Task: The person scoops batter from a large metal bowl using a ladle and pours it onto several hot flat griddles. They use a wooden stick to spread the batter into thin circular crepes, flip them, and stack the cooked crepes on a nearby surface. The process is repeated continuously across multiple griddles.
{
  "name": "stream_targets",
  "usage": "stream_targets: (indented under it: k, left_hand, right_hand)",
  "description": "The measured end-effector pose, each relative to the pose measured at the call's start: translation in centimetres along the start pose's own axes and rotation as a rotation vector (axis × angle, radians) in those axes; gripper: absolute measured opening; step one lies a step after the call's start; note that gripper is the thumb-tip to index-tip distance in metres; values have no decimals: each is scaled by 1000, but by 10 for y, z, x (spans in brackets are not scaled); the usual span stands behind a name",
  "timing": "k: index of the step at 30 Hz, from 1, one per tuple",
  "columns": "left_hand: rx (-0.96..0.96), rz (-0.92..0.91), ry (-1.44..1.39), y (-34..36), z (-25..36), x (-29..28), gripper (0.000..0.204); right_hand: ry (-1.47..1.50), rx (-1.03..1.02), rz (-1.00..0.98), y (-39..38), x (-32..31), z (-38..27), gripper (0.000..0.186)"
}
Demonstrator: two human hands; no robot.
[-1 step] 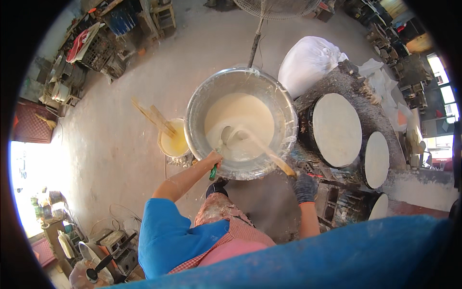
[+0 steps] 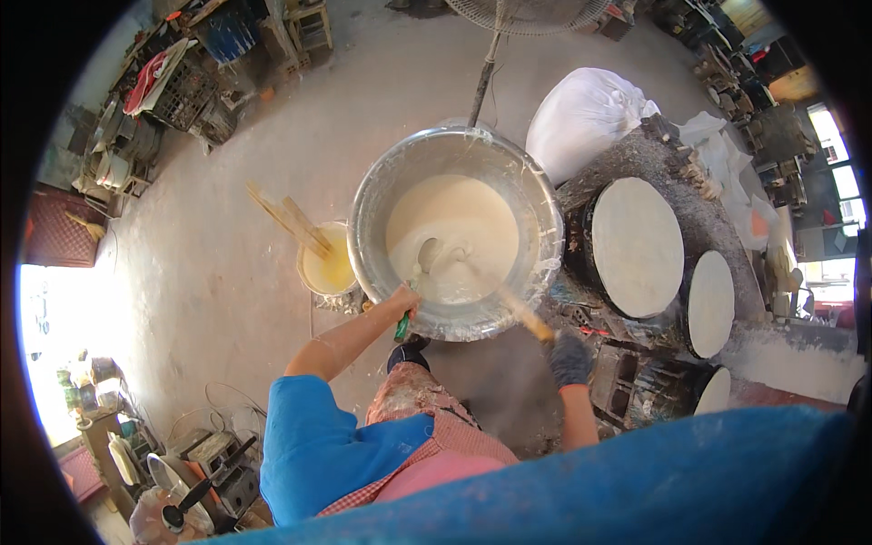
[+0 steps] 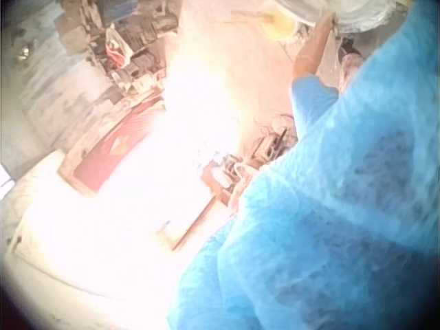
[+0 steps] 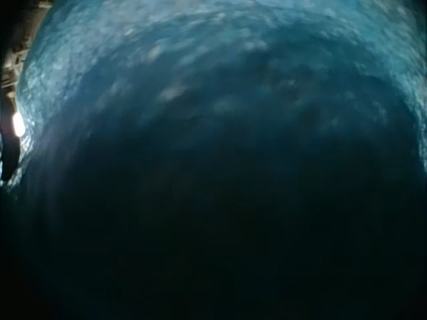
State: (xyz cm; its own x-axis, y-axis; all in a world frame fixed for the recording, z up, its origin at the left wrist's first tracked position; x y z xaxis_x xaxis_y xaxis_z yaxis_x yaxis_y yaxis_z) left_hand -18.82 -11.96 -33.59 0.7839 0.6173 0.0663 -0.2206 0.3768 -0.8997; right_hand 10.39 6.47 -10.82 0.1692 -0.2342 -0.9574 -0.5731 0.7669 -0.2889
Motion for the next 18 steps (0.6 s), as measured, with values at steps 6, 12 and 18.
stream_targets:
  k: [6,12,18]
  left_hand:
    - [40,-28,-34,3,12,31,26]
    - [-231,-378,-353,-78,69,85,15]
    - [260,-591,-201,-300,182,101,33]
  right_hand:
    - [118,70,-45,-23,31,13,33]
    - [296,198,61,-94,34,9,34]
    - [502,93,653,-145,-63,13,27]
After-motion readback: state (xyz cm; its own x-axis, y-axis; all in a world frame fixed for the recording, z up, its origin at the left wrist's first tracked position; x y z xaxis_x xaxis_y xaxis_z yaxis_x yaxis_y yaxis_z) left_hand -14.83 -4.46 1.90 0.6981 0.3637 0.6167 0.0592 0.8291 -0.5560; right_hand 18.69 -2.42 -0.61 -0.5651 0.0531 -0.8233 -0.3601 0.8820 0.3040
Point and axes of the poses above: each hand's wrist, its own y-axis towards the middle knuckle, its own x-axis out of the palm, z = x × y, the point moved 4 cm from there along y, towards the middle knuckle, and after that the axes turned 1 degree about -z, right-handed, at the moved point
